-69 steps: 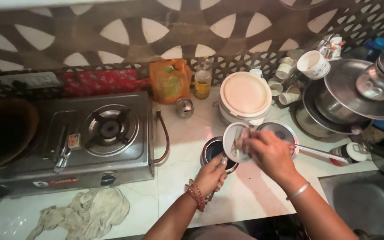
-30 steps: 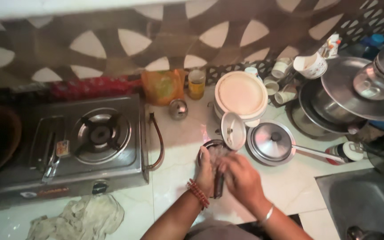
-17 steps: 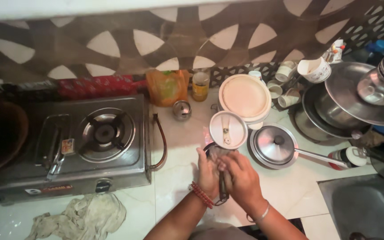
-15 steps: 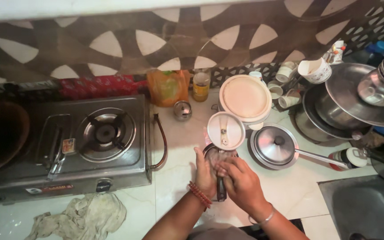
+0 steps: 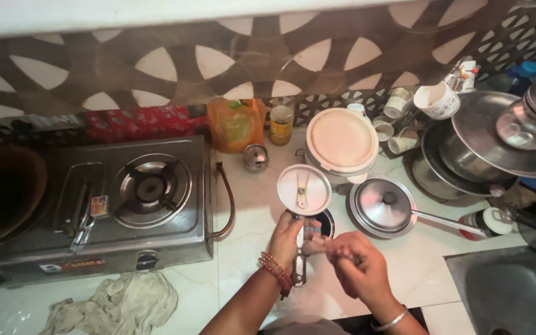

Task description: The person wipes the inside and outside of a small saucepan with a checkered cloth, turning the pot to reach different sides. They then wipe a metal lid and a small strainer spoon with the cloth and set the cleaned items on the counter.

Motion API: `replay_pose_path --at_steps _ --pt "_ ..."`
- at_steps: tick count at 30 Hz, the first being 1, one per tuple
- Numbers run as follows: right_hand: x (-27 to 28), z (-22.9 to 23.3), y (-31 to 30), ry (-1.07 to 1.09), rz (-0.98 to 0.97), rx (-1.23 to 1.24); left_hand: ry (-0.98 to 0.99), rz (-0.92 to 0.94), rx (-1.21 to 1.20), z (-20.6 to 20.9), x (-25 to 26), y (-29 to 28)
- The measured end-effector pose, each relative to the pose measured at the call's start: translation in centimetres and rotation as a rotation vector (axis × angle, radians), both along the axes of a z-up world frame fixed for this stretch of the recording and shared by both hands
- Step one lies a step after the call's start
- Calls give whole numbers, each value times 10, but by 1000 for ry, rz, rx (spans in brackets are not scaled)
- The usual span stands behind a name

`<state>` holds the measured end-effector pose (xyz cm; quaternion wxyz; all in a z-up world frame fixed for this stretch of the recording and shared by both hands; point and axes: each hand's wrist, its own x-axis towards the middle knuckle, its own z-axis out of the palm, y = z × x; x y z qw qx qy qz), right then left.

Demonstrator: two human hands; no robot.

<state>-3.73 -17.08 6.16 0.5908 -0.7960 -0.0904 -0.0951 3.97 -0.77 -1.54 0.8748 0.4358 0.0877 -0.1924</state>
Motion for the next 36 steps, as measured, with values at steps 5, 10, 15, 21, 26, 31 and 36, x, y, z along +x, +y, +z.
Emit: replay_pose_path --at_steps 5,10,15,21,26,31,36 --pt "-4 -4 -7 -5 -122 20 31 -149 220 -18 -7 2" --pt "6 -5 0 -197 -292 -69 96 -265 451 -19 -23 1" --pt "40 2 -11 -366 -123 -655 43 -202 343 -12 -26 -3" --pt "46 14 -34 -265 -380 -504 -14 -111 355 -19 -18 11" --pt "40 7 -17 -298 -116 -385 3 -241 427 -10 -28 7" --pt "47 13 -17 -397 -263 -758 34 -273 376 -2 -34 10" --pt "56 27 -9 -374 -263 -504 -39 -277 473 12 -31 12"
